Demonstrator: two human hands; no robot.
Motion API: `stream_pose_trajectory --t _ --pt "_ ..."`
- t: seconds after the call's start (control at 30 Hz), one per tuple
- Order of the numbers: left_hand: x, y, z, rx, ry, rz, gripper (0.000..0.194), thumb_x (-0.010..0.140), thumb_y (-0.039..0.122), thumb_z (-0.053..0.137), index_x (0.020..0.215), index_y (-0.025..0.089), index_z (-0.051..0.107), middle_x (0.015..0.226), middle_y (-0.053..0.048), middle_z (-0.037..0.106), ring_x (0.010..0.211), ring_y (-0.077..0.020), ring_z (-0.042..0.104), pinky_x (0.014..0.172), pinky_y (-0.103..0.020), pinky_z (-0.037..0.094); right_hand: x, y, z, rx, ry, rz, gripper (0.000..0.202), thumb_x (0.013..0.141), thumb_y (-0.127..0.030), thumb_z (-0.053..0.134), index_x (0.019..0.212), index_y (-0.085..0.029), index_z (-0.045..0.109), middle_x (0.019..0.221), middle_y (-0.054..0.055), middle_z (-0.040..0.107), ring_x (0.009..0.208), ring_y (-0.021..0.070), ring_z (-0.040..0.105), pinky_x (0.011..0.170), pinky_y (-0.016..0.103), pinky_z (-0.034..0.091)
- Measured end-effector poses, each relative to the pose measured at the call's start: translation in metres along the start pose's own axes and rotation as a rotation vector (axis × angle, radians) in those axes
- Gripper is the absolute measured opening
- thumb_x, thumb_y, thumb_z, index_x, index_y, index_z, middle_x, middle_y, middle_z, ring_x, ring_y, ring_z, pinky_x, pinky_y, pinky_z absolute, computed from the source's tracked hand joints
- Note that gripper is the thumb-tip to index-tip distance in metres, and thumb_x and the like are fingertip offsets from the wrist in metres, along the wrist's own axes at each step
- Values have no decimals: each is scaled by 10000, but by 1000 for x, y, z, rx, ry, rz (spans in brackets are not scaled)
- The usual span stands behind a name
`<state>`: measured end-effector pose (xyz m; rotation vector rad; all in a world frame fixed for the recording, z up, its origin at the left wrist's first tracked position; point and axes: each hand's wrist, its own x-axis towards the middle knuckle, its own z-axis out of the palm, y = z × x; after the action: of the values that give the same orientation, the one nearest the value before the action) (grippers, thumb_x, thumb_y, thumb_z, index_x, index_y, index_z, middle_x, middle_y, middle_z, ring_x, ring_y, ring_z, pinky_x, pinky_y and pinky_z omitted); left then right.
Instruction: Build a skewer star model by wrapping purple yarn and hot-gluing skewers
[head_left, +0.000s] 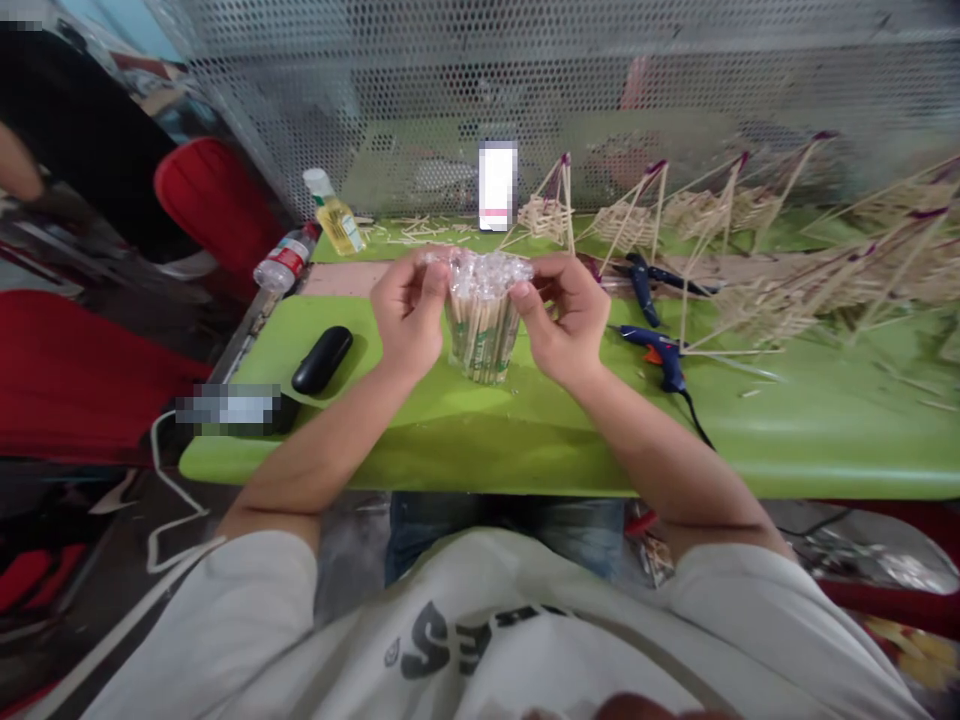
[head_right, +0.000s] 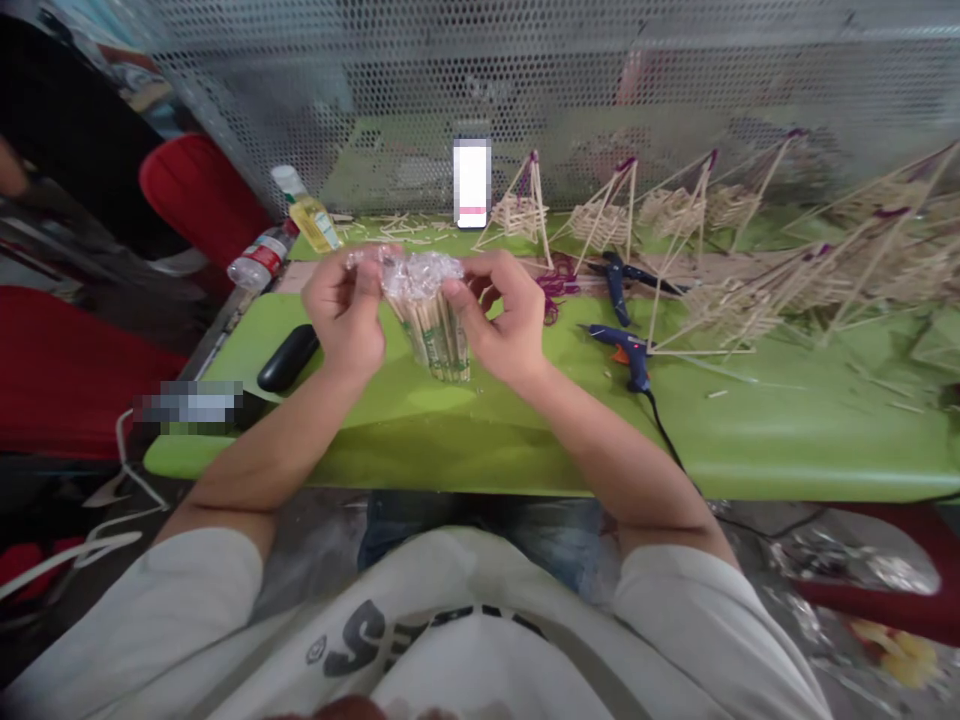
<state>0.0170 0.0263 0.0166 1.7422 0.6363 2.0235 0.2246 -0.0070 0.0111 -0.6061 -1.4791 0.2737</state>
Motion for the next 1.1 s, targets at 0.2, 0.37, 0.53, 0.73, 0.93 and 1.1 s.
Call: stream_pose_trajectory --t 0.2,0.37,0.53,0.73,0.93,1.1 --pt "6 10 -1 21 -9 102 297 1045 582 955 1017 291 902 992 -37 784 885 -164 716 780 -310 555 23 -18 1 -16 -115 -82 443 1149 -671 743 1415 -316 761 1237 70 793 996 227 746 830 433 618" --pt "16 23 -3 -140 -185 128 298 1114 596 867 1029 314 909 840 -8 748 702 -143 633 637 -317 450 61 -52 3 -182 -379 -117 146 1146 -379 740 1042 -279 764 1010 61 776 977 256 711 910 501 594" --pt "15 32 -23 -56 -119 11 345 1092 588 901 978 263 883 874 -22 782 779 -159 680 719 -360 468 70 -71 11 -215 -553 -77 79 1044 -202 794 984 -234 755 938 48 760 917 233 643 838 457 493" --pt "-10 20 -19 -46 -14 61 470 1098 597 887 908 224 673 847 13 621 784 -128 578 769 -377 419 58 -64 23 -263 -515 -73 169 1028 -111 689 903 -224 671 911 56 696 925 233 607 798 429 402" --pt "-14 9 -19 -310 64 -322 608 1004 696 951 870 257 552 841 9 578 781 -164 541 746 -356 479 49 -49 27 -286 -437 -165 188 1103 -169 594 940 -257 626 946 68 698 945 271 615 862 469 481" --pt "-3 -35 -43 -256 174 -455 635 966 726 967 861 265 543 776 24 529 711 -150 478 671 -327 416 58 -21 13 -221 -336 -127 231 1195 -413 572 1002 -291 602 995 79 665 949 278 627 927 522 599"
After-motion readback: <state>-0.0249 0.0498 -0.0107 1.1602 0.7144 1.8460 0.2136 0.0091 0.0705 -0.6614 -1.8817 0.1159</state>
